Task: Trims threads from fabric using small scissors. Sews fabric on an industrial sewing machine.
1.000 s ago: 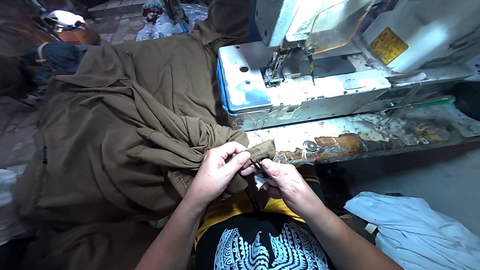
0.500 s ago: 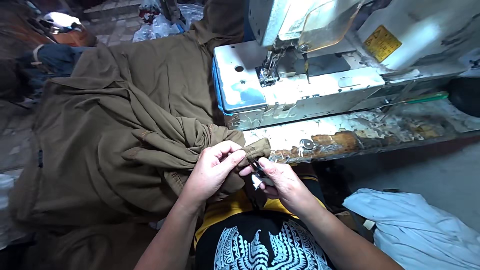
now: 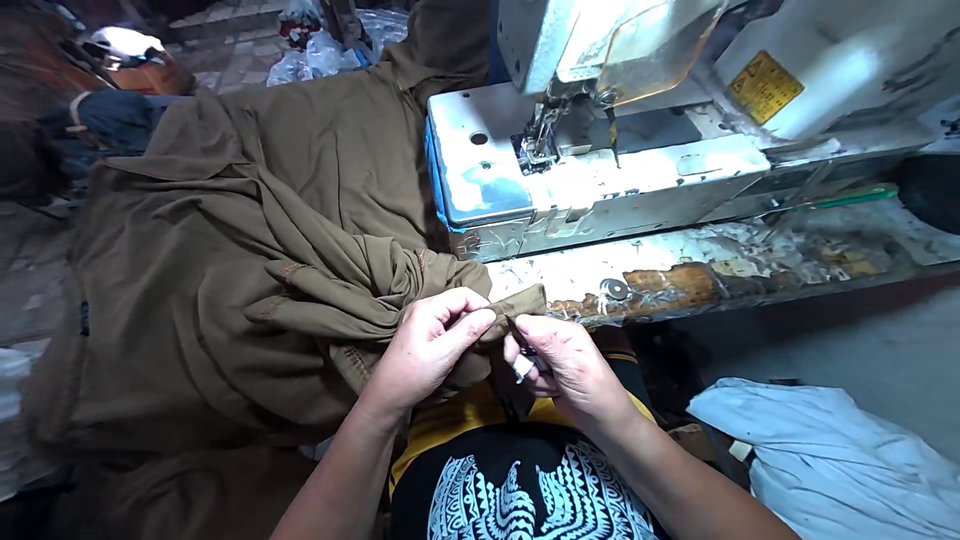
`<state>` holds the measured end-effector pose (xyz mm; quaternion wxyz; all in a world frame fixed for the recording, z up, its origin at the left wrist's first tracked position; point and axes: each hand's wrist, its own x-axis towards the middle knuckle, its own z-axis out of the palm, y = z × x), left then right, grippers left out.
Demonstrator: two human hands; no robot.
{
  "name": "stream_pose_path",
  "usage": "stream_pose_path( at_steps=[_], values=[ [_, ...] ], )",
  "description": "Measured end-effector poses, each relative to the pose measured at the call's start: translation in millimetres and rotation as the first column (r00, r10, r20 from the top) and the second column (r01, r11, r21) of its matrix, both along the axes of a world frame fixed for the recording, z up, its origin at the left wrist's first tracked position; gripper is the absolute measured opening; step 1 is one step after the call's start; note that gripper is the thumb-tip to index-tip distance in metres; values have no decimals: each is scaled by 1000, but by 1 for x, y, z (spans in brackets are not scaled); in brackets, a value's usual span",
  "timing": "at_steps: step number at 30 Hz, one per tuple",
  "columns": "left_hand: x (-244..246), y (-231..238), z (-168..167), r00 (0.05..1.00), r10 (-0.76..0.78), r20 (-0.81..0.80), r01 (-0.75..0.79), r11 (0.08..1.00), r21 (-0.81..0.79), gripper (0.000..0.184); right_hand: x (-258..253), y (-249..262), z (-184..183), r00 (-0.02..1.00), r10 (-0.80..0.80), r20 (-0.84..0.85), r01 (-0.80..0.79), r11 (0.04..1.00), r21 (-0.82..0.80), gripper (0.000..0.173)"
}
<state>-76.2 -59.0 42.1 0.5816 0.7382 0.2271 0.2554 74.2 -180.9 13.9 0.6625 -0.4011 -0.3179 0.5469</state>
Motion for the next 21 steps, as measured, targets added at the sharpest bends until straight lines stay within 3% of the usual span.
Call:
stream_pose_path(
  at_steps=[3, 5, 9, 12, 21],
  values=[
    [-1, 1, 0, 1000, 12, -4, -12, 1000, 8, 11, 6, -7, 0, 997, -53, 48, 49, 995, 81, 35],
    [0, 0, 3, 1000, 27, -8, -27, 1000, -14, 9, 13, -15, 0, 960, -56, 273, 40, 997, 66, 38],
    [3, -3, 4, 998, 56, 11, -55, 998, -38, 11, 14, -23, 3, 768, -187, 612, 125, 982, 143, 36],
    [5, -4, 7, 997, 77, 5, -76, 995, -68, 14, 11, -18, 3, 713, -204, 671, 95, 976, 196, 32],
    [8, -7, 9, 997, 77, 25, -74, 989, -126, 17, 2, -6, -3, 688, -184, 702, 106, 982, 154, 31]
  ],
)
